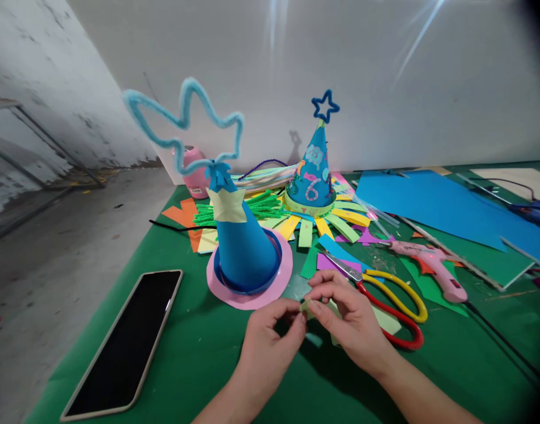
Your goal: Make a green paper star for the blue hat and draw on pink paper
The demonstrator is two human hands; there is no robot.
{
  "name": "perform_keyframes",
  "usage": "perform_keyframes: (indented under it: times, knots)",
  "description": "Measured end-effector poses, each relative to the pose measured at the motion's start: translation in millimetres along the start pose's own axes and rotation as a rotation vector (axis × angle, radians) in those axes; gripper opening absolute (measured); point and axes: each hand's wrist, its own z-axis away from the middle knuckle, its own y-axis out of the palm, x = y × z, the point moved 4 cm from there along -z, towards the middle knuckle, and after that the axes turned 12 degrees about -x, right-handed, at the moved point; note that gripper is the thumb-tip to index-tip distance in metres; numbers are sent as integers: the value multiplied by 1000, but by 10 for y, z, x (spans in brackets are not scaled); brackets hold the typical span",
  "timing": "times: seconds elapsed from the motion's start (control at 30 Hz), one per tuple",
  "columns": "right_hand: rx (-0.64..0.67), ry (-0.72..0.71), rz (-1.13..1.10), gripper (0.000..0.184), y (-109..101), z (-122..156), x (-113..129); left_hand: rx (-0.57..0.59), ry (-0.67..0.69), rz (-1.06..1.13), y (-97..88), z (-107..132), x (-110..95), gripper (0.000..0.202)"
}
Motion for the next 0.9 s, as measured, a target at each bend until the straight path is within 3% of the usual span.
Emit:
perform_keyframes:
  times: [0.53, 0.9]
  knots:
    - [68, 4, -10, 11, 26, -3, -23, 45, -65, 50, 9, -5, 15, 17]
    - [81, 50, -106, 9, 2, -33, -77, 55, -190, 224, -2, 5, -14, 20]
